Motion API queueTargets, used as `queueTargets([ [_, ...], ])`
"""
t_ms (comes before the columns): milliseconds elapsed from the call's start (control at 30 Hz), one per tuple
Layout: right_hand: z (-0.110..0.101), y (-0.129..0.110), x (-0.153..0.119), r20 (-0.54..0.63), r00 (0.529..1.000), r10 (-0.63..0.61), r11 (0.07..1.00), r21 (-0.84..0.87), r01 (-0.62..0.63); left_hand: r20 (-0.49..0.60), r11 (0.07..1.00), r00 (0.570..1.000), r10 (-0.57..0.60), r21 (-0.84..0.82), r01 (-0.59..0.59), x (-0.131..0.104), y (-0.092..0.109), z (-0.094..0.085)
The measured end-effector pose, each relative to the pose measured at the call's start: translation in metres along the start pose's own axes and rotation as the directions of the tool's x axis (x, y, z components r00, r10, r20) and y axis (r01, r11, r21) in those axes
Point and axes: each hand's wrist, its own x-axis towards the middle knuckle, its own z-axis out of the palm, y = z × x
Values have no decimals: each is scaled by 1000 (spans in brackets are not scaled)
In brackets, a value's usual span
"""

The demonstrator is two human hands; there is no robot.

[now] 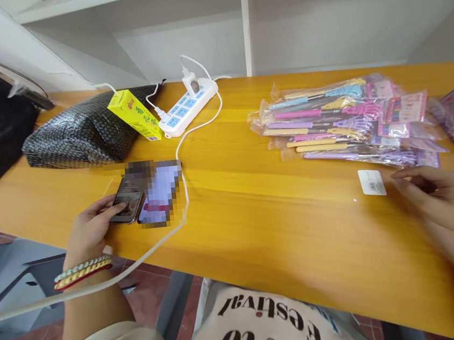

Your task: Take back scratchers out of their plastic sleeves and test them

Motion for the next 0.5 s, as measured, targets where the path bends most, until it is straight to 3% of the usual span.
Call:
queueTargets([
  [233, -2, -3, 2, -6, 1000, -11, 1000, -7, 11, -72, 994, 997, 17, -105, -25, 0, 1, 4],
  [500, -2, -4, 1, 22, 999, 41, 999, -7, -41, -136, 1000, 991, -2, 23, 5, -5, 7, 9],
])
